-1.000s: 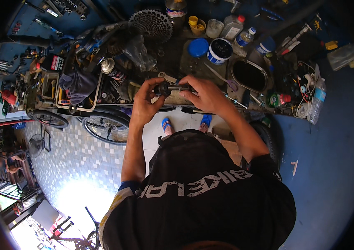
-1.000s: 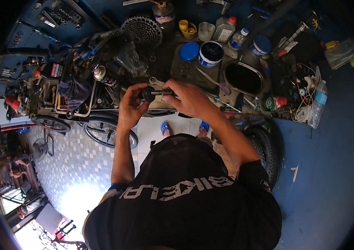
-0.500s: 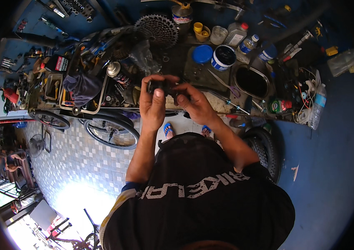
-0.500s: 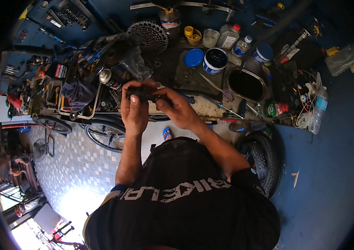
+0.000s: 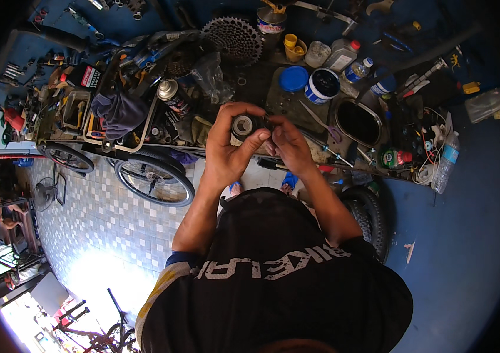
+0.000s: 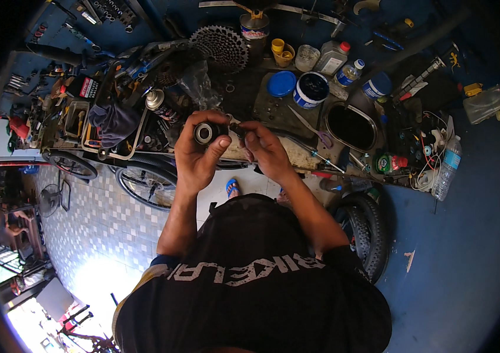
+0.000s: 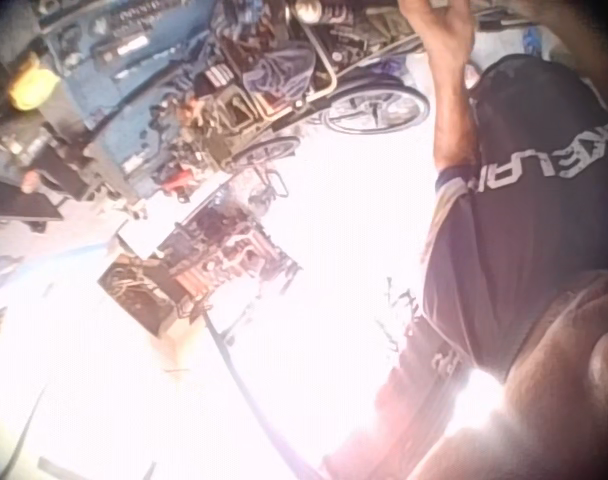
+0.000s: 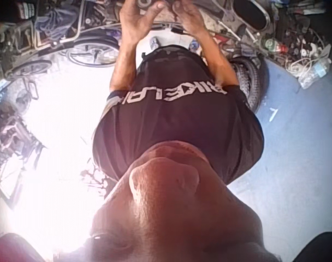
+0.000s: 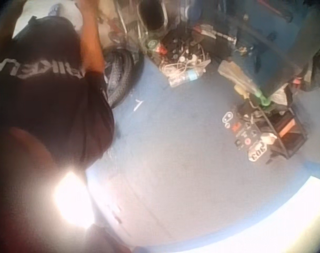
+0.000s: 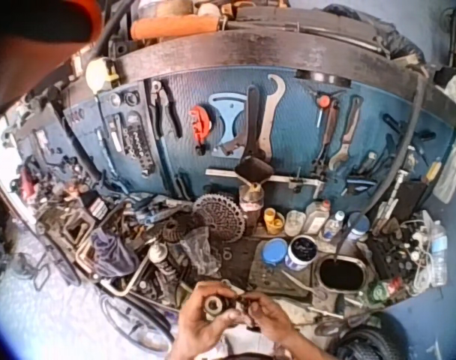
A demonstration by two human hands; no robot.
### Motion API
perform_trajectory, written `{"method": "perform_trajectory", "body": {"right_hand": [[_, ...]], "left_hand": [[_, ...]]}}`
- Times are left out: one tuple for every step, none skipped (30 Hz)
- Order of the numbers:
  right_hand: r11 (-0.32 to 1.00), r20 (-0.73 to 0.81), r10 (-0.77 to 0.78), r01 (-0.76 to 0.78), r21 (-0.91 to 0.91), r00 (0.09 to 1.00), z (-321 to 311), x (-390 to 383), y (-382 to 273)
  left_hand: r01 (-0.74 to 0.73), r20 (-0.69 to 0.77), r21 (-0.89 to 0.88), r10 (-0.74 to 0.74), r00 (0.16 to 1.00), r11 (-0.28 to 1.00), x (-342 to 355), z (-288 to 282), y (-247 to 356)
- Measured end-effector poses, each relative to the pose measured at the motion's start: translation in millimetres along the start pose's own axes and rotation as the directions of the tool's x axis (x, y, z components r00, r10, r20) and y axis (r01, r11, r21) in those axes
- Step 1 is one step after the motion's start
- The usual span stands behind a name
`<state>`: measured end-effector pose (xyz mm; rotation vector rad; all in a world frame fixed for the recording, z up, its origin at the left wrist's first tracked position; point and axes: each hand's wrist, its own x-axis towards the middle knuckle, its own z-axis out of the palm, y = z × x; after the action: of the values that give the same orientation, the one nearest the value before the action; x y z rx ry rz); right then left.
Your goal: The person disassembles a bicycle hub at a workbench, removes internal components, and uses a hammer to tap a bearing into place. They then reassemble the hub with a wrench and inspect the finished assembly.
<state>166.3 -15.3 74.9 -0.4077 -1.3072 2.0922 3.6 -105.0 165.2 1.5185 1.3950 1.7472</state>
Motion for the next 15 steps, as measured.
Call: {"method": "perform_trajectory", "body": {"right_hand": [[0.999, 0.015, -0.010, 0.010, -0.035, 1.000, 0, 0, -1], [0.997, 0.031, -0.019, 0.021, -0.069, 0.999, 2, 2, -3], [0.994, 0.047, -0.028, 0.033, -0.102, 0.998, 3, 2, -6], [0.994, 0.053, -0.032, 0.037, -0.106, 0.998, 6, 3, -9], [0.993, 0.058, -0.037, 0.043, -0.110, 0.998, 10, 4, -11], [0.992, 0.062, -0.042, 0.049, -0.113, 0.997, 13, 4, -12], [0.992, 0.063, -0.049, 0.056, -0.113, 0.997, 15, 4, -13], [0.992, 0.064, -0.055, 0.062, -0.114, 0.996, 17, 4, -14], [0.991, 0.065, -0.061, 0.068, -0.115, 0.996, 18, 4, -15], [0.991, 0.073, -0.062, 0.070, -0.110, 0.995, 19, 4, -16], [0.992, 0.083, -0.064, 0.072, -0.105, 0.995, 19, 3, -17], [0.992, 0.092, -0.066, 0.075, -0.101, 0.994, 19, 3, -18], [0.998, 0.106, -0.035, 0.040, -0.053, 0.994, 18, 1, -19], [1.000, 0.122, -0.004, 0.004, -0.005, 0.993, 17, -1, -20], [0.999, 0.139, 0.026, -0.032, 0.041, 0.990, 17, -2, -21]], "left_hand": [[0.056, -0.011, -0.075, -0.057, 0.998, 0.996, -1, 1, 1], [0.068, -0.014, -0.122, -0.070, 0.997, 0.990, -1, 2, 0], [0.079, -0.016, -0.169, -0.083, 0.996, 0.983, -1, 3, -1], [0.090, -0.018, -0.215, -0.097, 0.995, 0.972, -2, 4, -2], [0.099, -0.014, -0.228, -0.105, 0.994, 0.969, -2, 5, -3], [0.108, -0.010, -0.241, -0.114, 0.993, 0.965, -4, 7, -4], [0.117, -0.007, -0.254, -0.122, 0.992, 0.960, -4, 9, -4], [0.099, -0.016, -0.263, -0.107, 0.994, 0.960, -4, 10, -4], [0.082, -0.026, -0.272, -0.092, 0.995, 0.959, -3, 11, -4], [0.064, -0.036, -0.280, -0.077, 0.996, 0.958, -2, 12, -4], [0.073, -0.021, -0.302, -0.084, 0.996, 0.950, -2, 11, -5], [0.083, -0.006, -0.324, -0.089, 0.996, 0.942, -2, 9, -7], [0.092, 0.009, -0.345, -0.095, 0.995, 0.934, -2, 8, -8], [0.092, 0.019, -0.365, -0.091, 0.996, 0.927, -2, 7, -9], [0.092, 0.029, -0.384, -0.087, 0.996, 0.919, -2, 6, -9]]}}
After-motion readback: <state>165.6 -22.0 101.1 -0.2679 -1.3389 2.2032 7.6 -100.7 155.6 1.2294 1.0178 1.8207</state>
